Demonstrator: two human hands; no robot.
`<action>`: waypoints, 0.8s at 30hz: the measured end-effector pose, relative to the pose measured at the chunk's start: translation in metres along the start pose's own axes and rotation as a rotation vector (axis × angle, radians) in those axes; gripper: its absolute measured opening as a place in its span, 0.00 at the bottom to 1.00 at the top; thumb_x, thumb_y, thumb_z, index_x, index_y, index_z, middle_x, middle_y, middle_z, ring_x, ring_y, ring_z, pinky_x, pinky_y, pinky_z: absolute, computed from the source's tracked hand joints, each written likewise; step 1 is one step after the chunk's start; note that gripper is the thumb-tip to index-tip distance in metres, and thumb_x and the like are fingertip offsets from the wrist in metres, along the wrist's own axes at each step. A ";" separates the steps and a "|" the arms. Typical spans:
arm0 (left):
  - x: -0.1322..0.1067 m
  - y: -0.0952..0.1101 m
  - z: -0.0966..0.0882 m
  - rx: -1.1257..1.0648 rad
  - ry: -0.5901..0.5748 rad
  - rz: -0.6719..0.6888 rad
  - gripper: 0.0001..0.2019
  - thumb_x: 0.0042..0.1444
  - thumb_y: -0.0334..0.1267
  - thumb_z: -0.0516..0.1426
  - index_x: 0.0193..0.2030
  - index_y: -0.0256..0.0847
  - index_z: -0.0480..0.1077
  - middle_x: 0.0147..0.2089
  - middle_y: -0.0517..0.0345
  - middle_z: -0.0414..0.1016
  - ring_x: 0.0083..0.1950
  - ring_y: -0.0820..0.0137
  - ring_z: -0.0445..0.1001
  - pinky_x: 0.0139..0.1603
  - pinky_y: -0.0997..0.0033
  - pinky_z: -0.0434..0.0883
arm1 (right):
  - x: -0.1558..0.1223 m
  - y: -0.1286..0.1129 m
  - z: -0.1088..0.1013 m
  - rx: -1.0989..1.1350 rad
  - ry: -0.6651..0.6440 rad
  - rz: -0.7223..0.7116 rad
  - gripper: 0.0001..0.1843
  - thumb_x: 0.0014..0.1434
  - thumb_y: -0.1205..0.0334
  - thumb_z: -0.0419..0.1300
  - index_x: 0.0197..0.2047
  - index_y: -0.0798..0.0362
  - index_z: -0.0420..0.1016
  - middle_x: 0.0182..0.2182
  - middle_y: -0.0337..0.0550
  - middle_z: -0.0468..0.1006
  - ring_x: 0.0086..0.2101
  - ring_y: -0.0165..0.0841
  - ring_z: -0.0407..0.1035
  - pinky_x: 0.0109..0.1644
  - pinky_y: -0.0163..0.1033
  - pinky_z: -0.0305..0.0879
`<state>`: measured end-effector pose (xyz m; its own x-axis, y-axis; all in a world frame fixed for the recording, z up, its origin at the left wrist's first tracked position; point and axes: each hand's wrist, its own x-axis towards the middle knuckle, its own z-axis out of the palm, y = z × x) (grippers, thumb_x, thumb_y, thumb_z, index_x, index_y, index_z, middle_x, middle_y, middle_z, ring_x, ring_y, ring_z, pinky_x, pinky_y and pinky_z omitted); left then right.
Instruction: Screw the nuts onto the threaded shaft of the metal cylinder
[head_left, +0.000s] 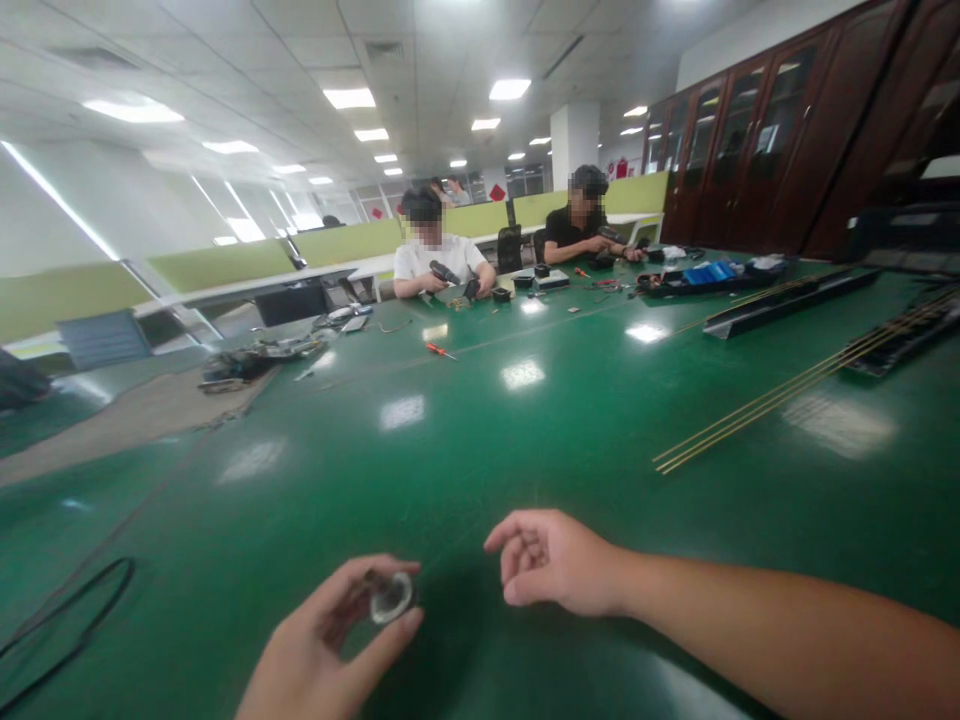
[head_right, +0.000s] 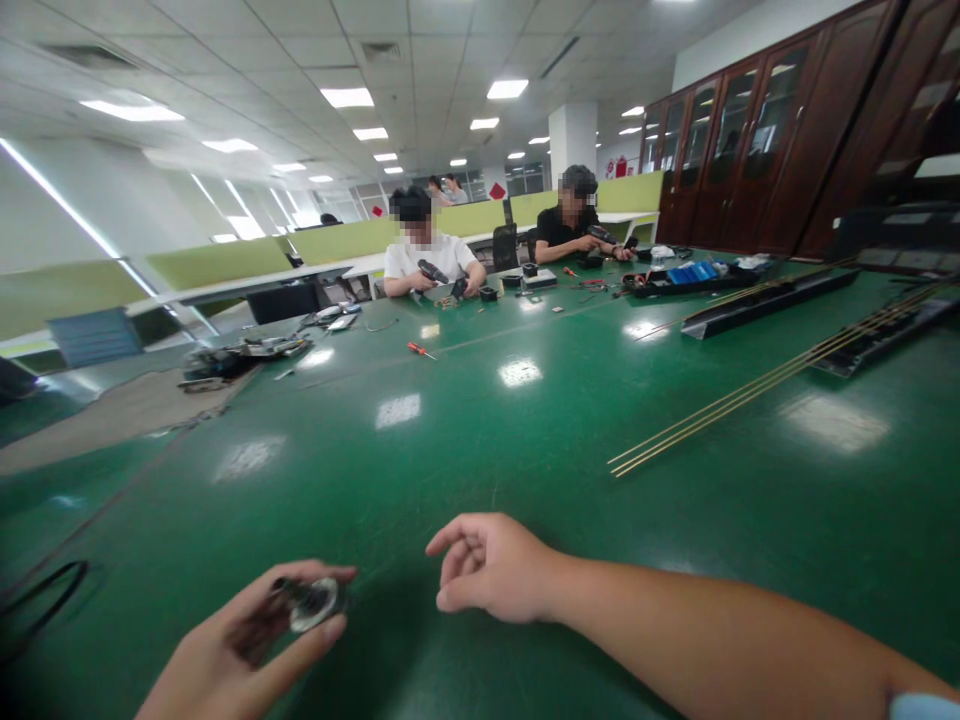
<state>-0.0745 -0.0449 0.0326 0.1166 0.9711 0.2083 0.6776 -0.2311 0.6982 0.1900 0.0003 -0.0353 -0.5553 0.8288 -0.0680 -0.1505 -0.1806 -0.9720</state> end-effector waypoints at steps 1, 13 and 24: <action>0.013 0.008 0.010 -0.006 -0.073 -0.006 0.18 0.52 0.53 0.66 0.43 0.44 0.76 0.43 0.56 0.83 0.44 0.60 0.82 0.47 0.68 0.78 | 0.000 -0.002 -0.002 -0.087 0.052 -0.032 0.27 0.44 0.67 0.73 0.49 0.54 0.74 0.32 0.37 0.76 0.28 0.27 0.68 0.34 0.34 0.64; 0.045 -0.007 0.069 0.032 -0.278 0.235 0.13 0.61 0.46 0.61 0.51 0.48 0.74 0.48 0.56 0.81 0.48 0.62 0.79 0.51 0.67 0.75 | 0.003 -0.009 -0.024 -0.568 0.198 -0.155 0.26 0.44 0.61 0.74 0.48 0.51 0.77 0.31 0.34 0.75 0.25 0.27 0.67 0.30 0.32 0.63; 0.042 -0.016 0.076 0.020 -0.196 0.345 0.13 0.56 0.41 0.65 0.48 0.50 0.73 0.44 0.60 0.82 0.43 0.66 0.82 0.46 0.74 0.78 | 0.000 -0.010 -0.019 -0.750 0.213 -0.226 0.13 0.50 0.61 0.70 0.42 0.50 0.84 0.30 0.37 0.76 0.29 0.30 0.69 0.34 0.34 0.61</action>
<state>-0.0246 0.0044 -0.0218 0.4747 0.8302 0.2924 0.5885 -0.5464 0.5959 0.2075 0.0119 -0.0303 -0.3981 0.8996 0.1797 0.3899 0.3432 -0.8545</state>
